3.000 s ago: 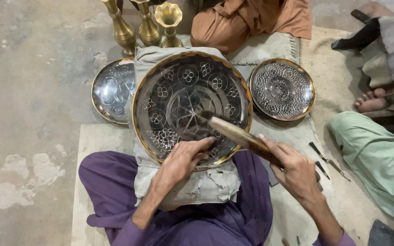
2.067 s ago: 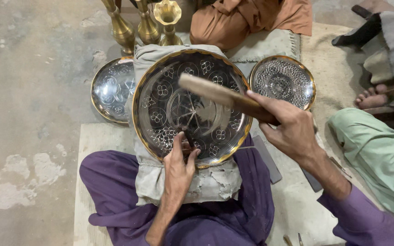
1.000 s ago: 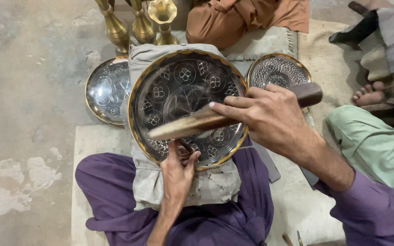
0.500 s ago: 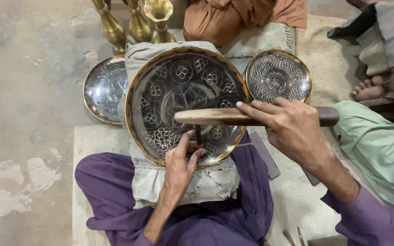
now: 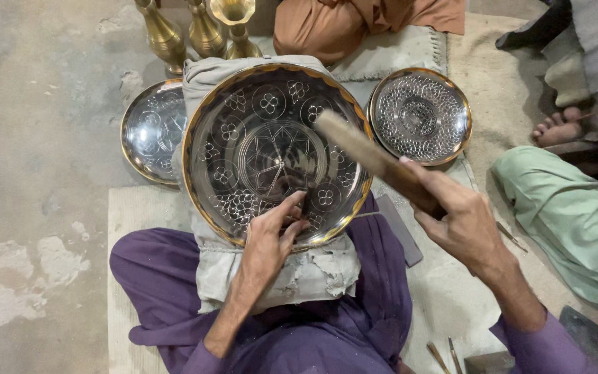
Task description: The person sits on the floor with a decorated metal tray resting on a cloth pad, holding a small chisel against the tray's engraved pattern and striking it with a wooden mallet to chase the design. They reposition the chisel repeatedly across the tray's floral motifs, with other engraved trays and brass vases nearby.
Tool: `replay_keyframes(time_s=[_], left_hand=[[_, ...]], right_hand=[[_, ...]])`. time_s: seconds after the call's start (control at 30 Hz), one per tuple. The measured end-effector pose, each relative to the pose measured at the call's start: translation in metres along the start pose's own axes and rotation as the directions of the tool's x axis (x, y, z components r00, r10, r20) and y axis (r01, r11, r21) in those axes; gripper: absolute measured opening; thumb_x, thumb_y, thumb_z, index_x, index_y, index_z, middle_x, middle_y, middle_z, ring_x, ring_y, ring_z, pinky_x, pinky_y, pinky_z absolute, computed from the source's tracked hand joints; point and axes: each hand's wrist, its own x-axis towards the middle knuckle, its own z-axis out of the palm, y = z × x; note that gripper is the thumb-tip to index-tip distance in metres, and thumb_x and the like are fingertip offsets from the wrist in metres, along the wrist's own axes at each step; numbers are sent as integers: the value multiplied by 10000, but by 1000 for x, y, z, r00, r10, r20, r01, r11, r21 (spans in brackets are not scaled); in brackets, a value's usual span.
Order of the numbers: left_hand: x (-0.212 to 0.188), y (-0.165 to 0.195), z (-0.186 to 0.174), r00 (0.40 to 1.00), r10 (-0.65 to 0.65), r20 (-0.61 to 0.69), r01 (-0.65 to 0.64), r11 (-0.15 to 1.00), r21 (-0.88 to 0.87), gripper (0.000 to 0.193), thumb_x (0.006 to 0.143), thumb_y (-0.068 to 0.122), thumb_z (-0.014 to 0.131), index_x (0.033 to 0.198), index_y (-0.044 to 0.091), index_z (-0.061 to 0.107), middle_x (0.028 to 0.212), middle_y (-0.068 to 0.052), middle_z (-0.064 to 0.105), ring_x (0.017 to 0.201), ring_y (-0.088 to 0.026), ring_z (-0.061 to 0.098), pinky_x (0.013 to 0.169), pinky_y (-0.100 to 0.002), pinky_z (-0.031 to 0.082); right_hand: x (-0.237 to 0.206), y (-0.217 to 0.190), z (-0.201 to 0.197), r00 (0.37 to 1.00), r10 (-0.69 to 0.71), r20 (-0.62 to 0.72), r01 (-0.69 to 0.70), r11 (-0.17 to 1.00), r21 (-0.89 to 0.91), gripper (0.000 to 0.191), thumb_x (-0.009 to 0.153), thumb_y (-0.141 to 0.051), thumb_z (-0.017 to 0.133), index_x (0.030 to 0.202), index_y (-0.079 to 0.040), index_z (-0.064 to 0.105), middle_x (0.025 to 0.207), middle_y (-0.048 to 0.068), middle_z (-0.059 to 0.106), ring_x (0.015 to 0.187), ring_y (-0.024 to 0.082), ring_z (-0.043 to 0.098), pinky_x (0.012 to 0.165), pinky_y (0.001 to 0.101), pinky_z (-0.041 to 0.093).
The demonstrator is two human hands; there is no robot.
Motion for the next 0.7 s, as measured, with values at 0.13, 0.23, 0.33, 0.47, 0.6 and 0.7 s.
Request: replay_keyframes(time_s=[0.13, 0.23, 0.33, 0.47, 0.6, 0.7], left_hand=[[5, 3, -5, 997, 20, 74, -20, 1000, 1, 511, 881, 37, 720, 1375, 93, 600, 958, -139, 771, 847, -224, 782, 740, -354, 625], [11, 2, -10, 984, 108, 144, -111, 994, 11, 501, 873, 49, 725, 1358, 85, 606, 944, -138, 772, 853, -270, 766, 755, -384, 595], [17, 0, -13, 957, 215, 194, -223, 975, 18, 496, 875, 67, 742, 1352, 82, 605, 954, -138, 769, 882, -309, 750, 781, -408, 573], [26, 0, -16, 909, 282, 306, -291, 957, -15, 504, 869, 48, 725, 1357, 94, 607, 998, -140, 765, 918, -313, 751, 778, -414, 576], [37, -1, -20, 849, 282, 446, -318, 948, 6, 569, 820, 35, 726, 1369, 111, 599, 1004, -137, 761, 927, -314, 745, 775, -425, 572], [41, 1, -20, 805, 240, 542, -320, 946, 55, 557, 836, 53, 740, 1370, 140, 608, 1006, -131, 767, 919, -320, 740, 755, -433, 565]], right_hand=[[-4, 4, 8, 992, -123, -9, 119, 977, -179, 693, 814, -66, 752, 1448, -280, 573, 1176, 67, 725, 981, 270, 732, 814, 394, 584], [-15, 8, 17, 996, -75, -47, 75, 997, -13, 745, 806, -57, 732, 1497, -229, 515, 1223, 95, 699, 1032, 274, 723, 853, 388, 587], [-34, 17, 25, 1000, -14, 13, 16, 977, -211, 791, 738, -28, 752, 1469, -261, 559, 1135, 69, 743, 967, 263, 736, 788, 397, 590], [-65, 36, 52, 990, 54, -130, -41, 994, 99, 800, 745, 4, 731, 1494, -187, 527, 1253, 137, 703, 1064, 271, 715, 868, 386, 583], [-101, 54, 89, 968, 120, -221, -146, 983, -107, 778, 759, 13, 720, 1480, -242, 571, 1147, 75, 741, 971, 229, 742, 814, 354, 611], [-123, 57, 118, 908, 298, -295, -129, 868, 480, 623, 897, -27, 688, 1446, -272, 523, 1123, 40, 714, 992, 191, 742, 867, 313, 645]])
